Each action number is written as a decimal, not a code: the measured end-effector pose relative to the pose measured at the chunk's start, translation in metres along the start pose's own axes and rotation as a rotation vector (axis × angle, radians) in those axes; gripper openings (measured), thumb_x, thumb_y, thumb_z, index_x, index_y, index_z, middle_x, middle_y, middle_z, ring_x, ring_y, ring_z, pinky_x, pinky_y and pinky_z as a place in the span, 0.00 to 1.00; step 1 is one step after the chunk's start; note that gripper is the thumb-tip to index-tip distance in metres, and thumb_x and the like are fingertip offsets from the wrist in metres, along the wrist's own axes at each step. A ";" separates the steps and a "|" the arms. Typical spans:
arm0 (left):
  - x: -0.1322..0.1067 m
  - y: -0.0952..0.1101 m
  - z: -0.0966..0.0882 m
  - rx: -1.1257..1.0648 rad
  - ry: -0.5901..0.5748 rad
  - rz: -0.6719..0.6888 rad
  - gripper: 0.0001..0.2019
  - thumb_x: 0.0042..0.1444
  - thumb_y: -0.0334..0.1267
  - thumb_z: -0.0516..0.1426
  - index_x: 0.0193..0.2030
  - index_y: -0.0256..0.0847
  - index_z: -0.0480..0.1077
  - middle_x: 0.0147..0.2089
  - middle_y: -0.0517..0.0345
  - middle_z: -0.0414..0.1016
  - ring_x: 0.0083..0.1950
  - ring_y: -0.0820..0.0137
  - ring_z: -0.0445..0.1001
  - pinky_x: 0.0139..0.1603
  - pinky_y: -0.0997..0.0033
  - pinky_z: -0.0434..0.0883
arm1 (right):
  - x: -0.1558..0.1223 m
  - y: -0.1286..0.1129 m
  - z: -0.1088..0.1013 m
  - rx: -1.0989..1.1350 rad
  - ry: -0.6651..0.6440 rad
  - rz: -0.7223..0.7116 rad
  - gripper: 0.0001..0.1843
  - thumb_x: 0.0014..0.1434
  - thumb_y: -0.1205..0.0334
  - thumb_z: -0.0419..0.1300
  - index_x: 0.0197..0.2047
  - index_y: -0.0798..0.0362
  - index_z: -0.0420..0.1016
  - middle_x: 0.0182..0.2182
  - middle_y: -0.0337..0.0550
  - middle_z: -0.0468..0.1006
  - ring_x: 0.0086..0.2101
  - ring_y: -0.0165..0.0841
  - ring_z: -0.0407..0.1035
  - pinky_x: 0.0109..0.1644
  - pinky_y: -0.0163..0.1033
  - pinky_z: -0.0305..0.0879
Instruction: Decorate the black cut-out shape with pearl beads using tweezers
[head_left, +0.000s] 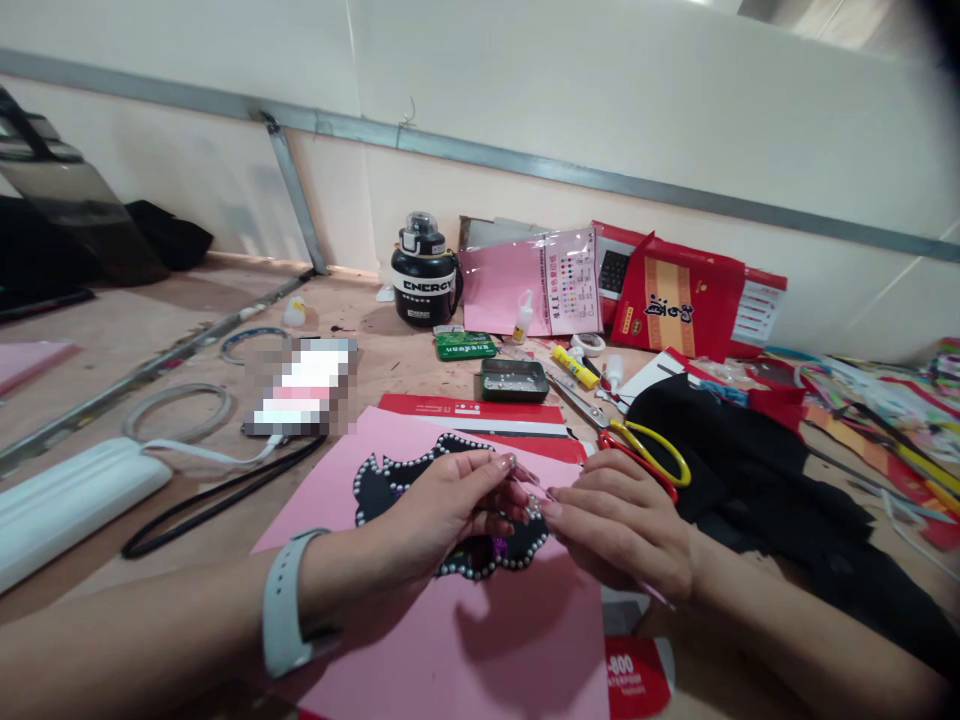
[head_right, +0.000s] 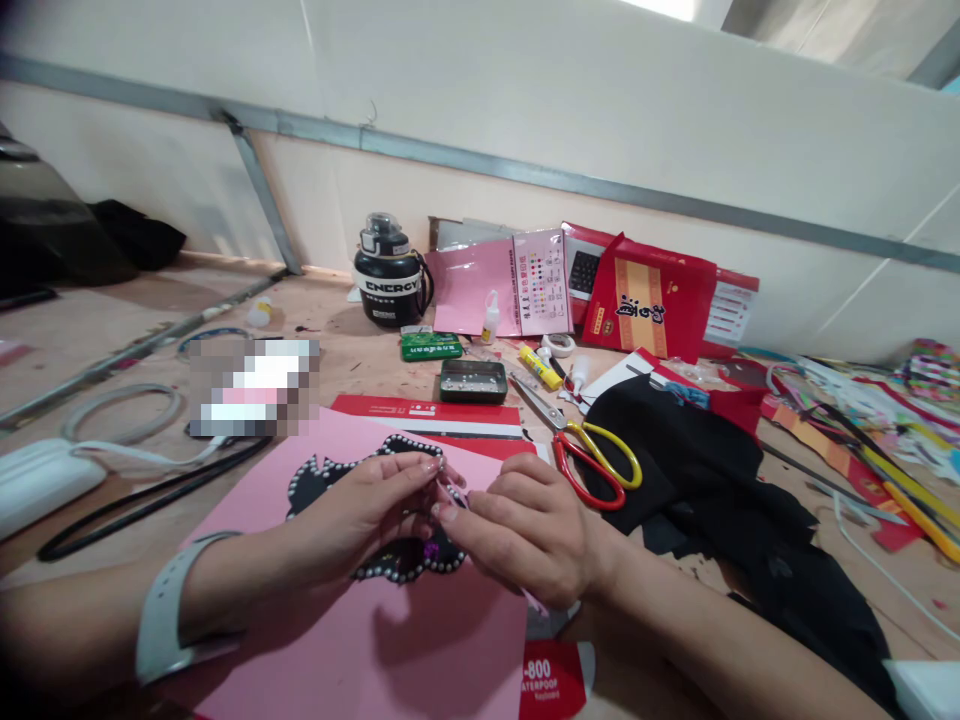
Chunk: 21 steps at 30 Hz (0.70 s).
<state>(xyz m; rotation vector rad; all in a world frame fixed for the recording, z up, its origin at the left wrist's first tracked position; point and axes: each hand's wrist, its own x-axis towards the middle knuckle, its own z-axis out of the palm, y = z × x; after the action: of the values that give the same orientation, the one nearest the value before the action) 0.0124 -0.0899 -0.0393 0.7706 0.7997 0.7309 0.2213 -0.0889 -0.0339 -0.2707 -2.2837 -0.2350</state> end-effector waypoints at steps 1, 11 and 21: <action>0.000 0.005 0.000 0.038 0.012 0.014 0.12 0.58 0.46 0.58 0.37 0.37 0.74 0.32 0.56 0.75 0.32 0.75 0.73 0.32 0.78 0.67 | 0.003 0.000 -0.002 0.008 0.018 0.017 0.16 0.58 0.74 0.58 0.50 0.61 0.71 0.32 0.46 0.82 0.31 0.33 0.72 0.38 0.43 0.70; 0.090 0.105 -0.028 1.248 0.155 0.752 0.13 0.61 0.43 0.54 0.35 0.40 0.77 0.32 0.54 0.78 0.34 0.68 0.72 0.35 0.69 0.67 | 0.009 0.033 -0.019 -0.042 0.239 0.234 0.19 0.55 0.77 0.60 0.49 0.55 0.74 0.27 0.43 0.79 0.28 0.33 0.71 0.32 0.41 0.68; 0.130 0.107 -0.054 1.537 0.373 0.752 0.15 0.60 0.47 0.53 0.37 0.37 0.75 0.31 0.52 0.76 0.29 0.69 0.67 0.31 0.70 0.58 | 0.009 0.044 -0.028 -0.130 0.269 0.234 0.15 0.55 0.77 0.60 0.46 0.55 0.74 0.27 0.45 0.79 0.26 0.33 0.70 0.31 0.41 0.68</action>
<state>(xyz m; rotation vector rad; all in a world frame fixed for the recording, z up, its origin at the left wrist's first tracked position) 0.0033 0.0858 -0.0216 2.4563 1.4181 0.8475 0.2470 -0.0530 -0.0050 -0.5369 -1.9549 -0.2804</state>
